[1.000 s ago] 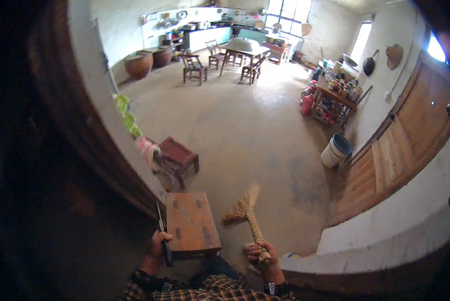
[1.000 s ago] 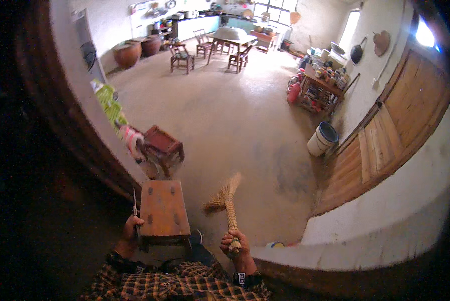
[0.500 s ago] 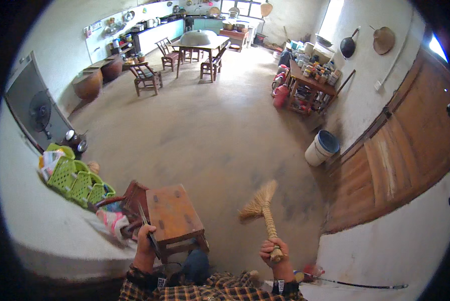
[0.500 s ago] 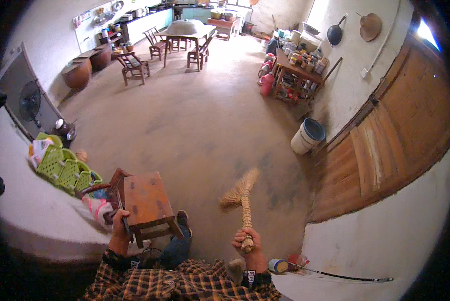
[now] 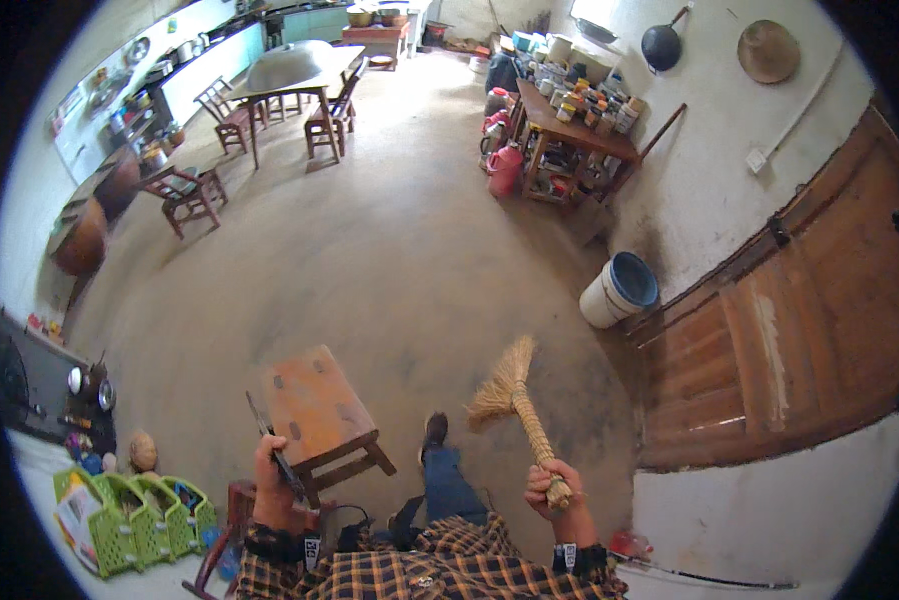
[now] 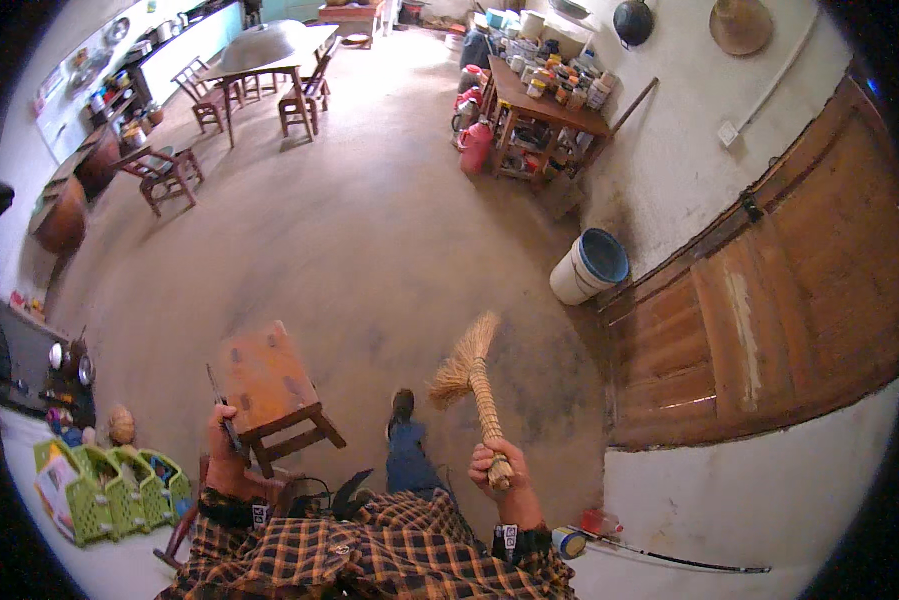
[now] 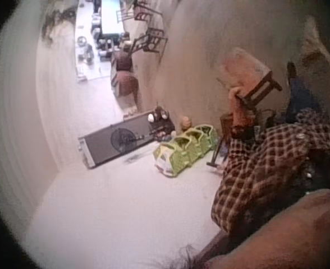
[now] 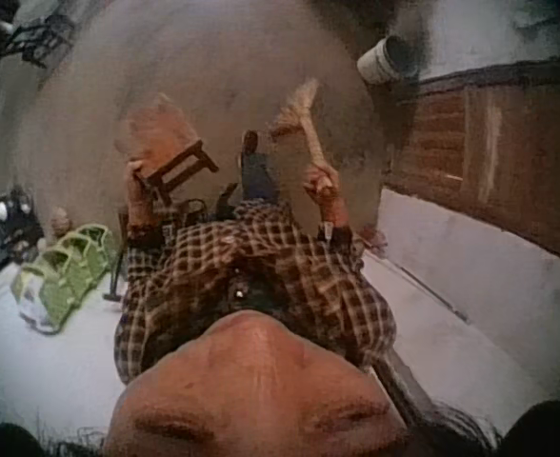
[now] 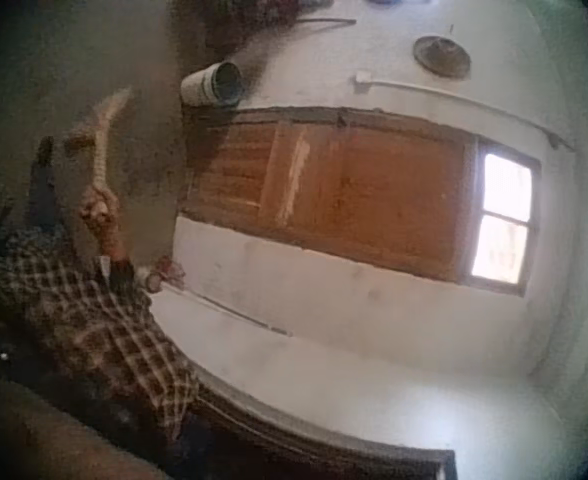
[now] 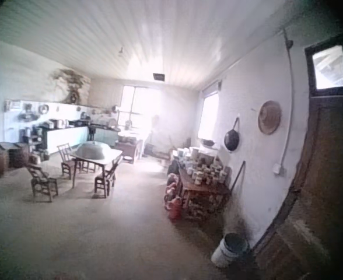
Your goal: The person sweeps debris into a pile using a straw broom, then carries a small wooden stool and the broom into the kitchen. They wash their hands, open a cabinet, and retrieve a container of beans. The person pours beans into a strainer and then into a pot on the stove.
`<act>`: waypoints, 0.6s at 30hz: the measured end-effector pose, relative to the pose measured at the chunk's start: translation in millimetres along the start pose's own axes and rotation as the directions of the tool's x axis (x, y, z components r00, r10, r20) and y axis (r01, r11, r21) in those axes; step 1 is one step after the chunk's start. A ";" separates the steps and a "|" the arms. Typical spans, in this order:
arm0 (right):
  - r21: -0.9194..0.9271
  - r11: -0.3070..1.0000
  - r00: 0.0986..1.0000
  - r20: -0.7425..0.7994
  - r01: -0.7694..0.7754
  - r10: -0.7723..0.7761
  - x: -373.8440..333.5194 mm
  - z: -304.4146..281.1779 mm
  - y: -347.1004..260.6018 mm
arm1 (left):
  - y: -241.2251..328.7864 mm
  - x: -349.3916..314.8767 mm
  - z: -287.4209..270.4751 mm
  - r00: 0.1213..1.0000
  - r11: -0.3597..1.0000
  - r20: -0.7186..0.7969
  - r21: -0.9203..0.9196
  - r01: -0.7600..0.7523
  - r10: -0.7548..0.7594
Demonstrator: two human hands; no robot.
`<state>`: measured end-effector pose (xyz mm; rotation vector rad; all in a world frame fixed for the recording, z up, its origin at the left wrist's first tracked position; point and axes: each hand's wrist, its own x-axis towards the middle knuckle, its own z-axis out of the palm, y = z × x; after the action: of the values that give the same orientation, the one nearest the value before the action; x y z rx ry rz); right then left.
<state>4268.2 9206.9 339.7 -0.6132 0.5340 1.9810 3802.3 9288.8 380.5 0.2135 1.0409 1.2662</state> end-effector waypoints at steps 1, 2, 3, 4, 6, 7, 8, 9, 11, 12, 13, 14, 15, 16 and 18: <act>0.024 1.000 1.000 0.006 -0.013 0.013 24.3 12.7 -16.2 | 7.2 30.9 8.8 1.000 1.000 -0.008 0.011 -0.029 0.030; 0.022 1.000 1.000 0.002 -0.009 0.009 49.7 26.3 -33.2 | 14.3 62.1 18.0 0.998 0.998 0.011 0.005 -0.068 0.068; 0.016 1.000 1.000 0.007 -0.002 0.002 77.1 41.8 -52.5 | 21.8 93.1 27.8 0.993 0.993 0.022 -0.004 -0.117 0.118; 0.031 0.999 0.999 0.042 -0.014 0.013 105.1 61.1 -76.4 | 30.0 123.2 38.2 0.982 0.989 0.117 -0.023 -0.147 0.149; 0.064 0.998 0.999 0.031 0.025 -0.027 159.3 99.3 -116.1 | 49.2 179.5 61.0 0.987 0.987 -0.028 0.000 -0.160 0.160; 0.097 0.995 0.998 0.037 0.040 -0.044 180.6 118.7 -135.2 | 59.8 205.6 73.5 0.978 0.979 -0.068 0.062 -0.192 0.197; 0.120 0.991 0.996 0.060 0.065 -0.072 202.6 141.4 -158.5 | 70.7 230.7 86.3 0.963 0.959 -0.003 0.094 -0.267 0.269; 0.144 0.986 0.993 0.071 0.087 -0.098 220.0 161.7 -178.7 | 81.6 254.6 99.1 0.970 0.970 -0.068 0.079 -0.229 0.234; 0.182 0.979 0.981 0.158 0.085 -0.115 250.0 196.5 -214.9 | 102.5 300.6 123.1 0.980 0.983 -0.081 -0.005 -0.185 0.184; 0.168 0.977 0.982 0.119 0.128 -0.149 265.7 214.9 -235.7 | 112.8 323.6 134.4 0.978 0.979 -0.040 0.012 -0.203 0.203; 0.164 0.976 0.978 0.124 0.145 -0.167 287.6 235.9 -259.4 | 123.0 347.4 145.3 0.979 0.979 -0.036 0.026 -0.201 0.202; 0.183 0.970 0.972 0.141 0.163 -0.189 307.3 253.5 -279.0 | 133.1 372.1 156.2 0.974 0.974 -0.026 0.024 -0.226 0.227; 0.198 0.961 0.965 0.143 0.191 -0.222 324.7 269.3 -296.7 | 143.1 397.8 167.4 0.972 0.972 0.009 0.021 -0.234 0.234; 0.172 0.956 0.951 0.158 0.239 -0.266 346.5 287.6 -316.2 | 152.9 424.0 179.0 0.978 0.978 -0.040 0.053 -0.204 0.206; 0.156 0.931 0.918 0.177 0.330 -0.355 373.1 313.1 -344.0 | 172.4 476.6 204.1 0.985 0.982 -0.052 0.095 -0.162 0.167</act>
<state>4357.4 9795.9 313.5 -0.3905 0.3886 1.6396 3805.3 9834.7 357.4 0.3386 1.1519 1.3825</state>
